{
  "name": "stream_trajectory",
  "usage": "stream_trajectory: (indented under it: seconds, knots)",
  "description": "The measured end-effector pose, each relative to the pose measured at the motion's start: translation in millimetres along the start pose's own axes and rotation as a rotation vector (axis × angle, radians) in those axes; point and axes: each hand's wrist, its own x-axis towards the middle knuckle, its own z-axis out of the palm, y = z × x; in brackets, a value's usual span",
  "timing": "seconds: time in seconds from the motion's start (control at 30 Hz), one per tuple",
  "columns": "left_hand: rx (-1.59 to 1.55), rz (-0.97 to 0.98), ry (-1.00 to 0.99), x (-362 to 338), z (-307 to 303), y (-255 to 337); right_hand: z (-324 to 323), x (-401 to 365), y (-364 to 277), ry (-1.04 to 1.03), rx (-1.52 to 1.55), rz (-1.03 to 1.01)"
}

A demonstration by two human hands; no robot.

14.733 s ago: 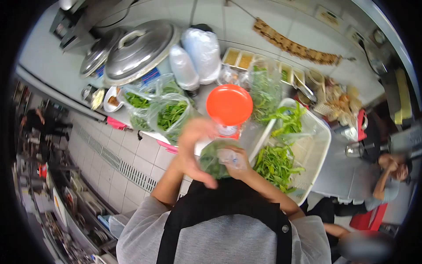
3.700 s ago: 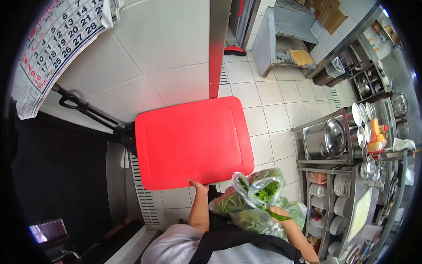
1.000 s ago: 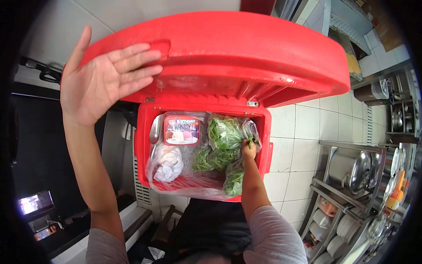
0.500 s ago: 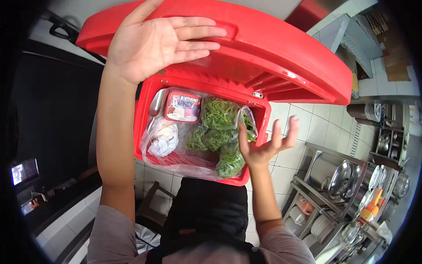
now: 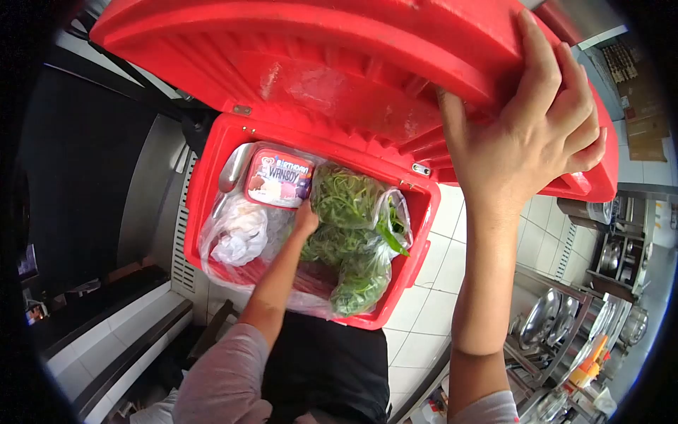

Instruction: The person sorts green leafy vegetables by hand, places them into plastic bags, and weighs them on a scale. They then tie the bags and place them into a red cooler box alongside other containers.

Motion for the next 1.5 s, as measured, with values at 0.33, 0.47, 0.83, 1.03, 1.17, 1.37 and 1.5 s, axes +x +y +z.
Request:
stream_trajectory:
  seconds: [0.33,0.47,0.83,1.03,1.17,1.37,1.5]
  knots:
    - [-1.573,-0.071,0.128,5.2,85.2,34.6,10.1,-0.1,7.0,0.075,-0.023,-0.157]
    - [0.121,-0.019,-0.029,42.0,89.3,-12.7,16.6,2.0,17.3,0.131,-0.07,-0.249]
    - [0.637,0.248,-0.517,84.7,82.8,-52.0,20.4,-1.3,16.5,0.159,-0.108,-0.259]
    - [0.044,0.091,-0.732,67.6,43.4,-5.9,20.3,0.3,15.4,0.17,-0.086,-0.24]
    - [-0.313,-0.471,-0.613,60.8,28.8,5.3,19.4,-2.4,3.4,0.159,-0.078,-0.177]
    - [0.289,0.306,-0.53,67.2,61.5,-37.1,16.4,-1.0,4.2,0.141,-0.057,-0.178]
    - [0.36,-0.095,-0.205,-16.2,-19.7,62.2,18.8,-2.5,6.0,0.068,0.039,-0.042]
